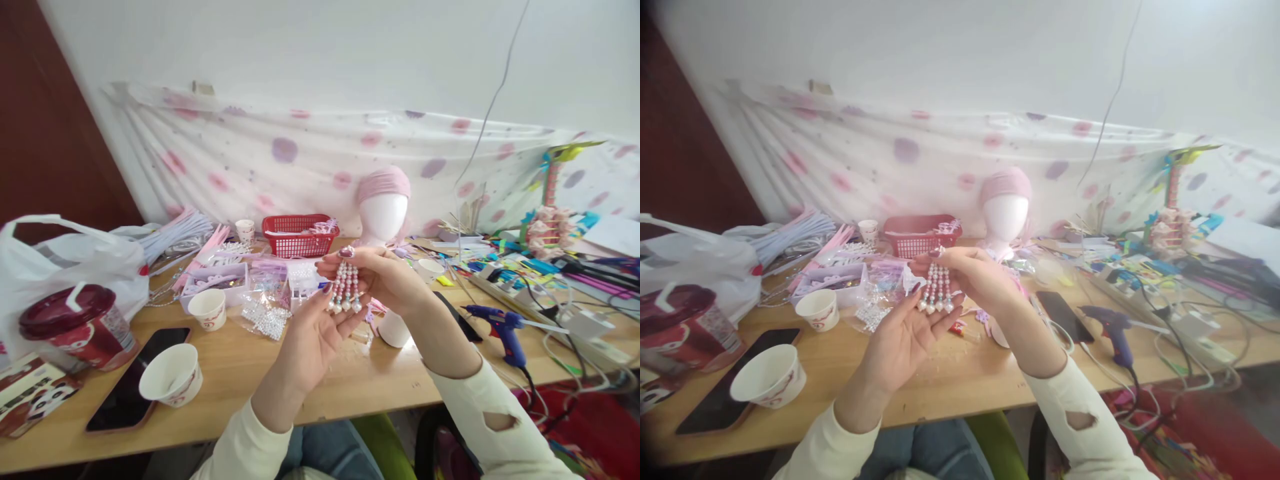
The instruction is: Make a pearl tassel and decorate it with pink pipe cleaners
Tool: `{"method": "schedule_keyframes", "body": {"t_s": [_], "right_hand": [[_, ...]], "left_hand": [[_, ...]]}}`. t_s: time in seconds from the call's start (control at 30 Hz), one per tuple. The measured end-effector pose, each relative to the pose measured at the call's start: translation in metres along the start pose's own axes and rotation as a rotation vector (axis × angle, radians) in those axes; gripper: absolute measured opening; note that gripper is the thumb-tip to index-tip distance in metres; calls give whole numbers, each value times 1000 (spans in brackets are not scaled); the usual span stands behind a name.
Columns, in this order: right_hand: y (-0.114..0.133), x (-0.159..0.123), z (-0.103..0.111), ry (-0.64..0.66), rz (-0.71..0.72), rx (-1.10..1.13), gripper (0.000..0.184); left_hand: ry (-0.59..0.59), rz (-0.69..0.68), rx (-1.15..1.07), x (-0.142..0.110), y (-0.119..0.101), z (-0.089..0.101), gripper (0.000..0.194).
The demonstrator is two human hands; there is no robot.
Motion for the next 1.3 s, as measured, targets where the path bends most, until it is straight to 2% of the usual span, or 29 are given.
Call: {"method": "schedule_keyframes", "body": {"t_s": [0.2,0.37,0.57,0.63,0.67,0.73,0.77,0.8,0.9,0.97,1.13,1.3], "right_hand": [[5,-6,-7,12,-67,-17,23],[7,-8,-16,69,-59,-18,28],[7,-8,-18,47,-29,-4,28],[8,-8,-16,53,50,-20,26],[9,-8,-15,63,96,-24,24],[9,-9,-13,103,151,-23,21],[8,-10,-13,132,150,-21,20],[6,-11,-13,167,134,-19,20],[-3,-14,-16,273,73,-28,23],[-8,-17,-17,323,80,-54,25],[-19,-25,-14,436,146,-139,30],[-30,-25,-7,493,103,-137,29]], "left_hand": [[133,-43,260,1,-16,-12,19],[59,-84,388,-2,-19,-15,22],[26,-172,518,-5,-21,-17,28],[-32,-254,723,-9,-37,-14,20],[-98,-333,864,-11,-49,-11,17],[-286,-582,1082,-16,-78,-6,18],[-297,-655,1106,-17,-89,-5,15],[-248,-670,1111,-16,-96,-5,13],[-1,-552,1102,-9,-99,-8,17],[89,-477,1122,-8,-93,-10,17],[102,-390,1174,-18,-80,-8,23],[112,-338,1181,-19,-75,1,16]]}}
Point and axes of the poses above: each hand's wrist, its own x-axis towards the middle knuckle, its own z-axis out of the back of the hand, y = z × x, the point moved 4 cm from there along x, towards the middle knuckle, and after that the axes turned 2 degrees about z, right-handed, at the moved point
